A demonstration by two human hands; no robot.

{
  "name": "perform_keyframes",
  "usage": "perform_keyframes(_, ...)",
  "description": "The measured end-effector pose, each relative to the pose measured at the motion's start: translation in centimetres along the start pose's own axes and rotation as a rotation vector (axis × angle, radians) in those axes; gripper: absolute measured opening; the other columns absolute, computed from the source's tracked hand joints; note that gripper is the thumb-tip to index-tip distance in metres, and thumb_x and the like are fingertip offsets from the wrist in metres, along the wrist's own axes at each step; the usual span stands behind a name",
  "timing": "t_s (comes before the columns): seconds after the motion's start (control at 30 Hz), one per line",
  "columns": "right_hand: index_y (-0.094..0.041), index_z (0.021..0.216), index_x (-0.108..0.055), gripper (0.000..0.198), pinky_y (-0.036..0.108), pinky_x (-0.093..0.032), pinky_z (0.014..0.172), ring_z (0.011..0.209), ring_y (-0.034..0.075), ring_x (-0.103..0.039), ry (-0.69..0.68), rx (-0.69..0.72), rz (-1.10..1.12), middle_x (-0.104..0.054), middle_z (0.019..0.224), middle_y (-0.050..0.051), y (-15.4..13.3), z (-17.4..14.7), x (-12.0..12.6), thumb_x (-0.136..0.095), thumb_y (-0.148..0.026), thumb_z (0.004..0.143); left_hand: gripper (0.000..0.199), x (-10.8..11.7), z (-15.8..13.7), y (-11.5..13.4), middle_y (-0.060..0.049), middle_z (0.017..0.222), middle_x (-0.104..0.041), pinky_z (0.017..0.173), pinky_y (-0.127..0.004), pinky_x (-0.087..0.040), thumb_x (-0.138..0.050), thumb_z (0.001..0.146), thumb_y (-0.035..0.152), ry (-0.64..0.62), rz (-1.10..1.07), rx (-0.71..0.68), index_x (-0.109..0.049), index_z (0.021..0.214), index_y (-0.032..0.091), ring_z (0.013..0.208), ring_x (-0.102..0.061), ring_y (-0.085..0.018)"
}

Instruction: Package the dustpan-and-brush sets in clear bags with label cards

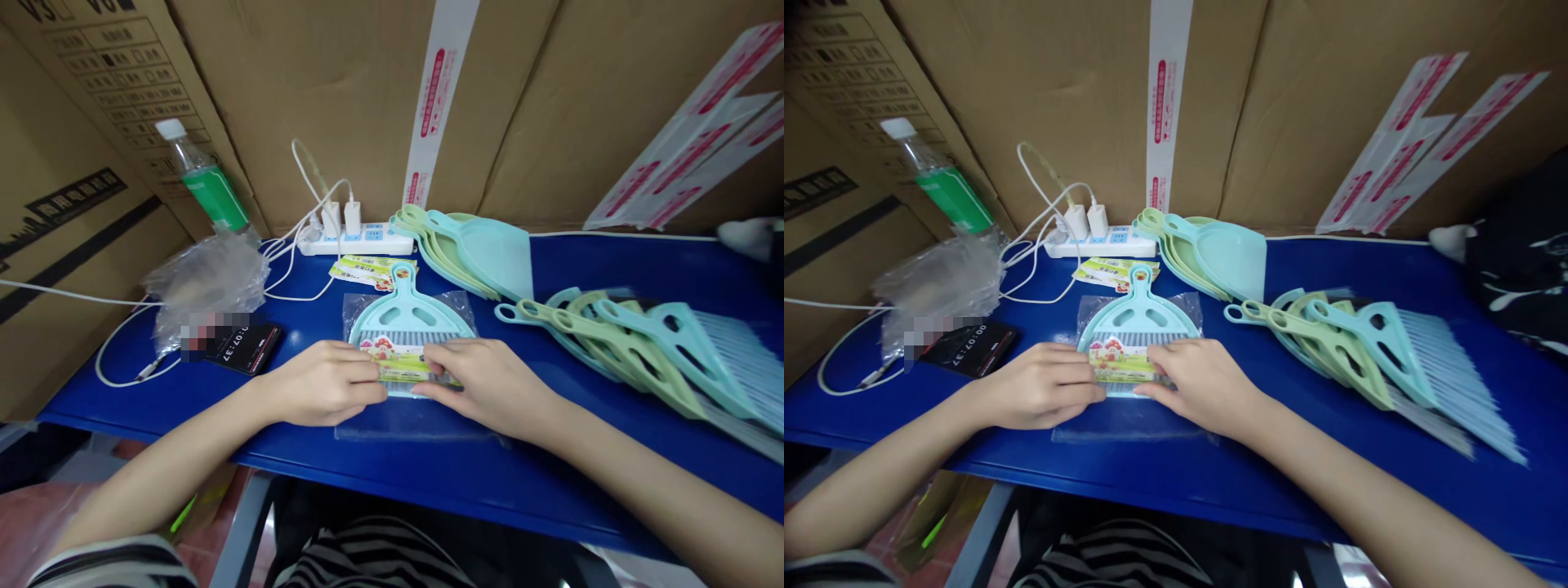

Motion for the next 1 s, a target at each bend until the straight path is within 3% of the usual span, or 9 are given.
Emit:
perform_keyframes(0.23,-0.021,0.072,-0.051,0.029,0.026,-0.031,0.052,0.055,0.017,-0.059,0.007,-0.002,0.013,-0.063,0.061,-0.001,0.0,0.1,0.0,-0.068,-0.042,0.084,0.023,-0.3,-0.1,-0.3,-0.002,0.074,-0.066,0.059,-0.026,-0.045,-0.043,0.094,0.011,-0.074,-0.188,0.055,-0.065,0.089,0.016,0.066,-0.058,-0.014)
perform_keyframes(0.53,-0.022,0.073,-0.050,0.030,0.027,-0.033,0.054,0.060,0.018,-0.060,-0.073,-0.043,0.076,-0.064,0.066,0.000,0.2,0.1,0.0,-0.071,-0.042,0.080,0.024,-1.1,-0.2,-0.7,-0.003,0.076,-0.066,0.058,-0.026,-0.045,-0.042,0.096,0.016,-0.161,-0.208,0.135,-0.065,0.089,0.015,0.068,-0.059,-0.015)
perform_keyframes(0.73,-0.022,0.073,-0.050,0.028,0.025,-0.034,0.055,0.059,0.016,-0.057,-0.104,-0.026,0.152,-0.062,0.067,-0.002,0.4,0.0,0.4,-0.074,-0.035,0.079,0.022,-1.2,-0.4,-0.9,-0.001,0.075,-0.065,0.061,-0.025,-0.045,-0.044,0.094,0.015,-0.208,-0.288,0.177,-0.063,0.083,0.016,0.070,-0.059,-0.014)
perform_keyframes(1.0,-0.020,0.078,-0.054,0.012,0.023,-0.033,0.055,0.053,0.011,-0.047,-0.169,0.047,0.279,-0.054,0.065,-0.004,0.7,-0.4,0.7,-0.063,-0.021,0.086,0.021,-1.1,-0.3,-0.7,-0.002,0.074,-0.062,0.061,-0.027,-0.043,-0.045,0.091,0.012,-0.229,-0.285,0.160,-0.060,0.077,0.017,0.071,-0.056,-0.016)
Point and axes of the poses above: each hand's wrist, its own z-axis towards the middle knuckle, its own x-axis out of the back of the hand, y = z × x, the point moved 6 cm from there along z, towards the middle knuckle
